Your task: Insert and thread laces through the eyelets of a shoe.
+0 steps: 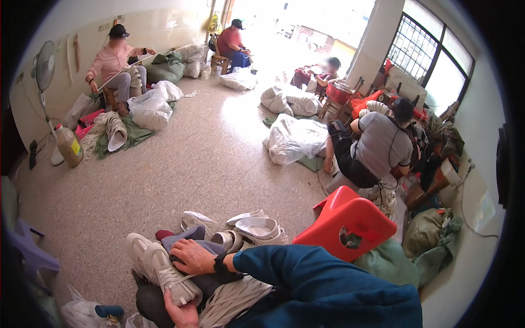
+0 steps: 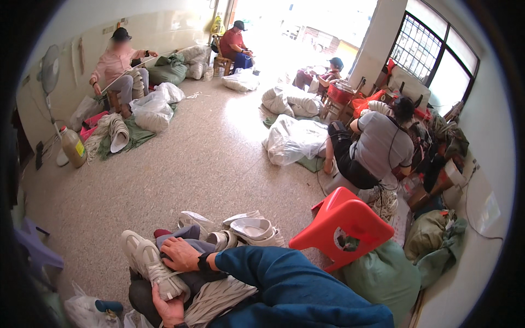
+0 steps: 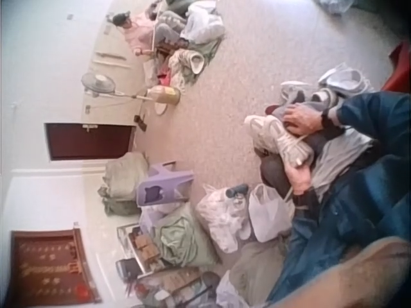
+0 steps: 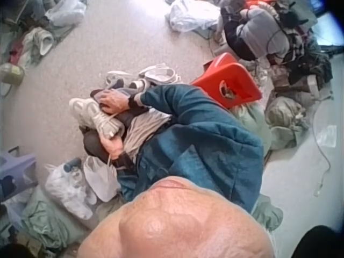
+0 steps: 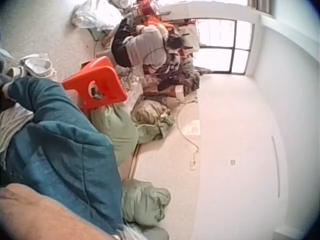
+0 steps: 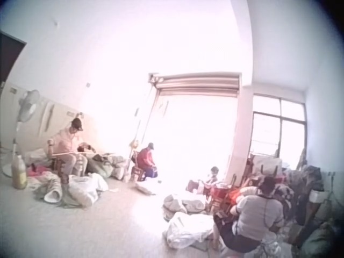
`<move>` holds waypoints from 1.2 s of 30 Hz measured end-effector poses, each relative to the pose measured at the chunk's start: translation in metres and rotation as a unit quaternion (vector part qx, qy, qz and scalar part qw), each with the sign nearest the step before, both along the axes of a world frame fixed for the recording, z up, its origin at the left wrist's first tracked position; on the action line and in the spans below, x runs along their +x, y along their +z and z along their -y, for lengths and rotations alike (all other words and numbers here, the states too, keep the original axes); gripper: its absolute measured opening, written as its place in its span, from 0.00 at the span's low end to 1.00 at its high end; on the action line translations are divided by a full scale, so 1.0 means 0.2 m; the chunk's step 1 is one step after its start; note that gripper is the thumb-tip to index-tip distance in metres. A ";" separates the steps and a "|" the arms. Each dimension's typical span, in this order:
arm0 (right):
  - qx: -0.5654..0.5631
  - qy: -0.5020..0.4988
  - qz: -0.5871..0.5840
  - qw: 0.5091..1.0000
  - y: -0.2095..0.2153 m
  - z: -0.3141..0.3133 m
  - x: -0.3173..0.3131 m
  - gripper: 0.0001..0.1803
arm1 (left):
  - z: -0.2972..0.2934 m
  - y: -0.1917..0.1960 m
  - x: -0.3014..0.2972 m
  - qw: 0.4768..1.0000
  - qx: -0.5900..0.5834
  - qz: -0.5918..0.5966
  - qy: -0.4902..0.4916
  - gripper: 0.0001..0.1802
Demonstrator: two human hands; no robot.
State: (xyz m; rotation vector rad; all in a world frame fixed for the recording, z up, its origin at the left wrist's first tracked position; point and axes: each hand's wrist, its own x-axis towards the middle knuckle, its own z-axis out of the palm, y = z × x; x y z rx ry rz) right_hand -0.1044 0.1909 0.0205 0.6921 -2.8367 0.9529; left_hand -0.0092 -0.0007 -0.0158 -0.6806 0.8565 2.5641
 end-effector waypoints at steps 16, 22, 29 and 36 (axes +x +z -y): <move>-0.019 0.008 -0.003 1.000 -0.01 0.01 -0.01 0.19 | 0.00 0.00 0.00 1.000 -0.009 0.004 -0.003 0.31; 0.001 0.001 0.006 1.000 -0.02 0.03 0.00 0.19 | -0.01 0.01 0.01 1.000 -0.016 -0.012 0.011 0.30; 0.008 -0.005 -0.014 1.000 -0.02 0.03 0.01 0.19 | 0.00 0.02 0.02 0.999 -0.008 -0.038 -0.010 0.30; 0.004 -0.007 -0.014 1.000 -0.03 0.05 0.01 0.19 | -0.01 0.03 0.02 1.000 0.008 -0.021 0.003 0.32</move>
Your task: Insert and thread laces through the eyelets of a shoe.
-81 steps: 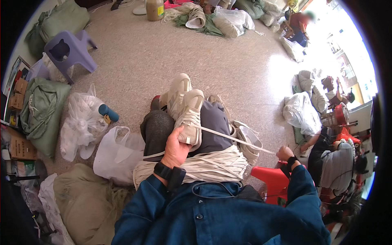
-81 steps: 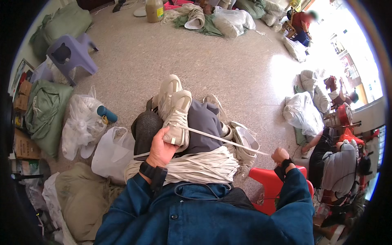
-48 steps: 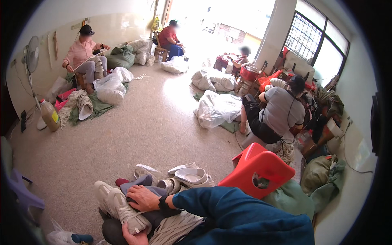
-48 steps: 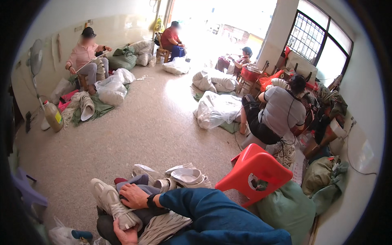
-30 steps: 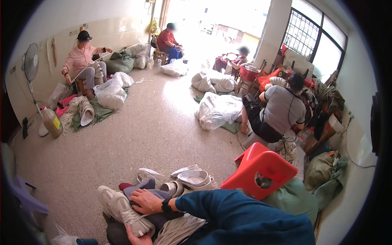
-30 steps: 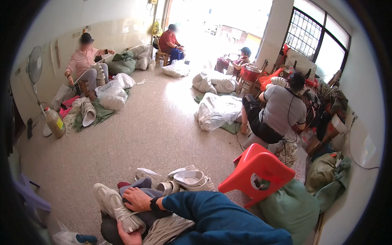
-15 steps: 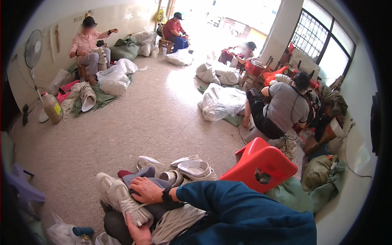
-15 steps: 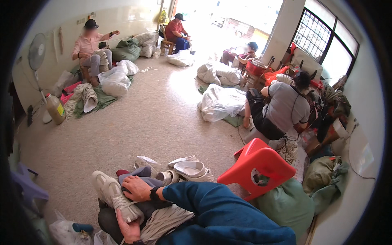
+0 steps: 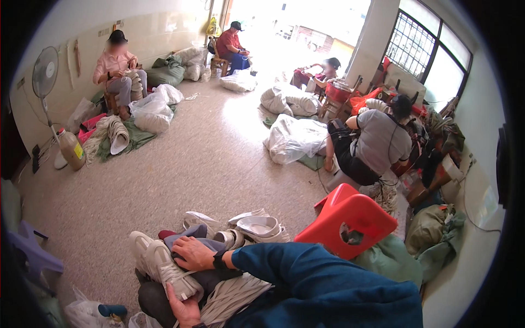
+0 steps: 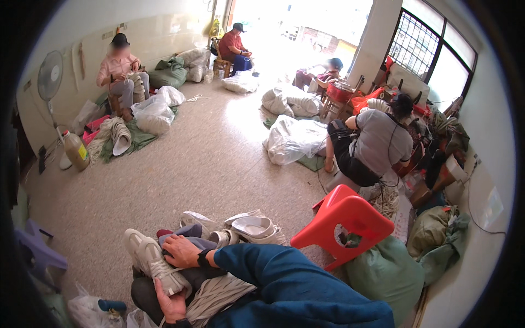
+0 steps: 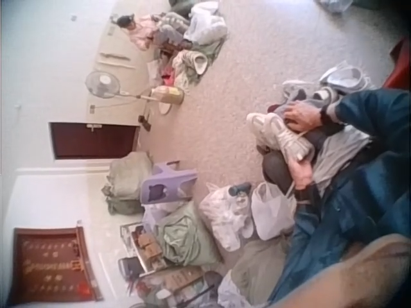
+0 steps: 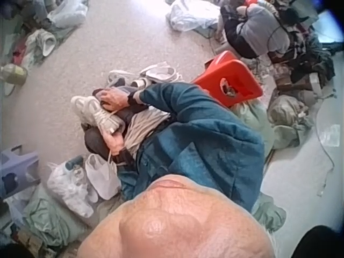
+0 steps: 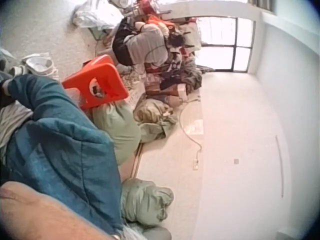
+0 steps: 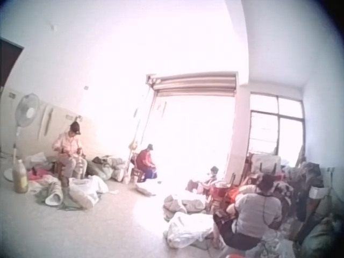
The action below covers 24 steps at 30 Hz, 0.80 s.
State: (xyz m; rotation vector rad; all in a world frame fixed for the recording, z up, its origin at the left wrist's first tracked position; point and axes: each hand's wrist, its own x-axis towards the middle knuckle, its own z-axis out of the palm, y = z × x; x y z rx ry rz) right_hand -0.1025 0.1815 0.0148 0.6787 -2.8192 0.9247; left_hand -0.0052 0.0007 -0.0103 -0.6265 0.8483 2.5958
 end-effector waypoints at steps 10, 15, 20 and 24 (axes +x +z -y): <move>-0.003 -0.005 -0.012 1.000 0.00 -0.02 0.01 0.19 | -0.01 -0.02 -0.01 1.000 0.004 -0.007 -0.006 0.32; -0.009 0.012 -0.011 1.000 -0.03 0.02 0.02 0.19 | -0.01 0.03 0.04 1.000 -0.018 0.011 0.016 0.28; -0.030 0.006 -0.068 0.997 -0.08 -0.04 -0.06 0.12 | -0.05 0.03 0.00 0.999 0.025 0.000 0.027 0.23; -0.076 0.033 -0.049 0.995 0.02 -0.07 0.00 0.13 | -0.06 0.01 -0.03 1.000 0.017 0.012 0.017 0.24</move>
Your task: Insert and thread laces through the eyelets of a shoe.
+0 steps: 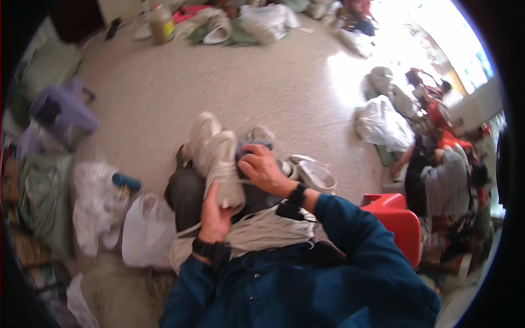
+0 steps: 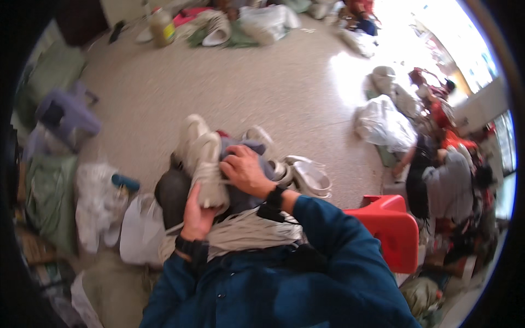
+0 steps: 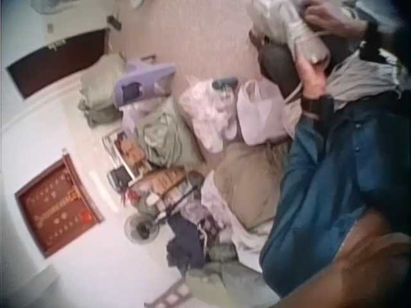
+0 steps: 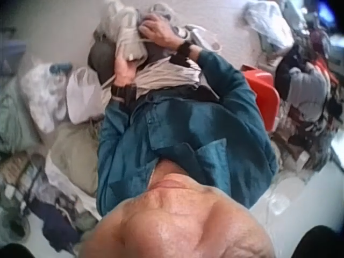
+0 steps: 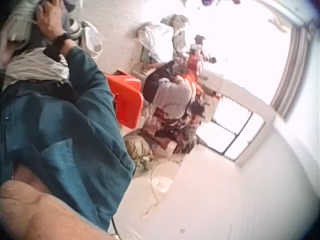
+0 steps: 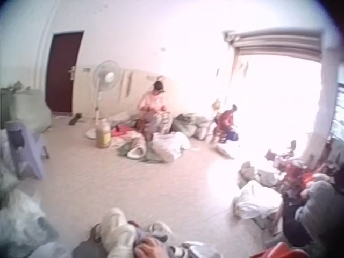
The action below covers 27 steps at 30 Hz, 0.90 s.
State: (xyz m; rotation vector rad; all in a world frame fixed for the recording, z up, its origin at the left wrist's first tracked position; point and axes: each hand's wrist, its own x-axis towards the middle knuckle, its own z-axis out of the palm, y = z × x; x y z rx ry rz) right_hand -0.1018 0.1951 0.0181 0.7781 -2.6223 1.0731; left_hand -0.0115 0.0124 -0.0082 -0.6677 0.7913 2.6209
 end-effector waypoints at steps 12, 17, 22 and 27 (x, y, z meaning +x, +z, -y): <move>0.048 0.076 0.055 0.994 0.12 0.06 0.15 0.08 | 0.02 0.09 0.05 1.000 -0.003 0.000 0.029 0.30; 0.035 0.110 0.066 0.991 0.14 -0.02 0.16 0.07 | 0.01 0.10 0.05 0.999 -0.008 0.000 0.044 0.28; 0.093 0.100 0.090 0.987 0.22 0.01 0.18 0.08 | 0.02 0.11 0.05 0.999 -0.008 0.001 0.039 0.28; 0.038 0.112 0.223 0.968 0.24 0.01 0.15 0.11 | 0.13 0.10 0.15 0.998 -0.029 0.010 -0.047 0.24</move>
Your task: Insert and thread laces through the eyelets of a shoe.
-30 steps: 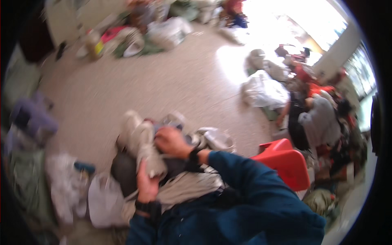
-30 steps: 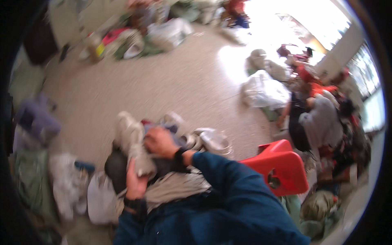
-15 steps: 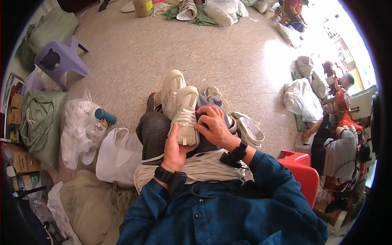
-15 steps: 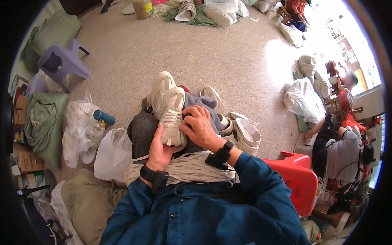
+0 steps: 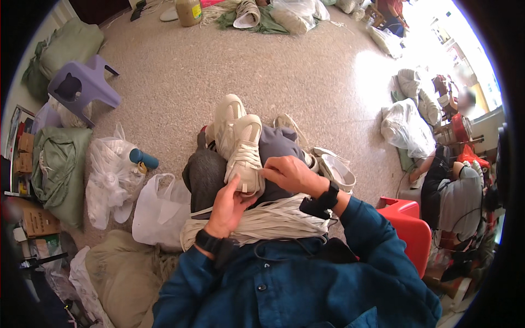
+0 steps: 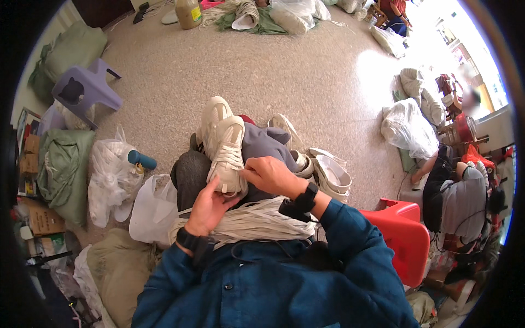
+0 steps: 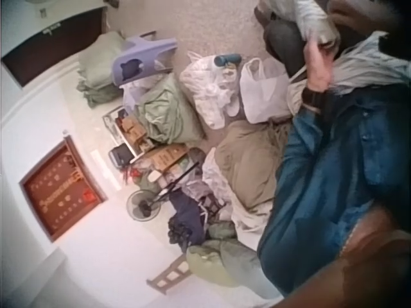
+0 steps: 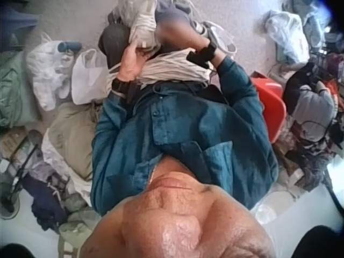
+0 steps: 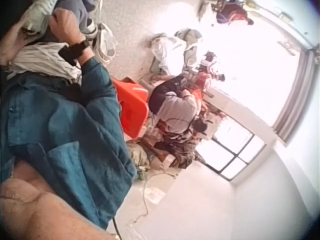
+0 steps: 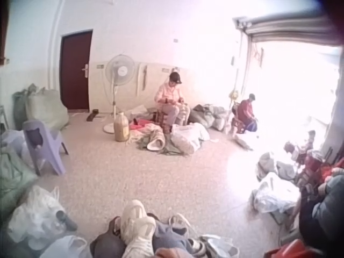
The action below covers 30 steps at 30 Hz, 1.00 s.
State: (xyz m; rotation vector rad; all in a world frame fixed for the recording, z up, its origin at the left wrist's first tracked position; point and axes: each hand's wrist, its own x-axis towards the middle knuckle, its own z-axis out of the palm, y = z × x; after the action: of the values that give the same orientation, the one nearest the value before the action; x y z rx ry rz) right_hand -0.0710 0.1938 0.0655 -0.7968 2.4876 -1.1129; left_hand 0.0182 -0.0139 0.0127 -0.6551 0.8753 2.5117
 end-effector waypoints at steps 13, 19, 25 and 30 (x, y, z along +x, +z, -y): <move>-0.254 -0.018 0.396 0.882 -0.01 0.05 -0.16 0.14 | 0.07 0.43 -0.01 0.530 -0.714 -0.450 -0.084 0.08; -0.118 0.136 0.349 0.920 0.00 0.06 -0.20 0.12 | 0.14 0.42 -0.08 0.346 -0.771 -0.529 -0.079 0.13; -0.132 0.154 0.114 0.973 -0.05 0.04 -0.15 0.11 | 0.19 0.37 -0.09 0.640 -0.655 -0.361 -0.175 0.05; -0.128 0.118 0.306 0.936 0.06 0.00 -0.18 0.13 | 0.19 0.39 -0.08 0.861 -0.422 -0.190 -0.212 0.12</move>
State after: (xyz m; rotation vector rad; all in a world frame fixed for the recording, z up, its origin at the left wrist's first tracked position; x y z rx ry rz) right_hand -0.1074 0.1937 0.0772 -0.6597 1.7123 -1.3567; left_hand 0.0019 -0.0527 0.0915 -0.1366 2.0530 1.7936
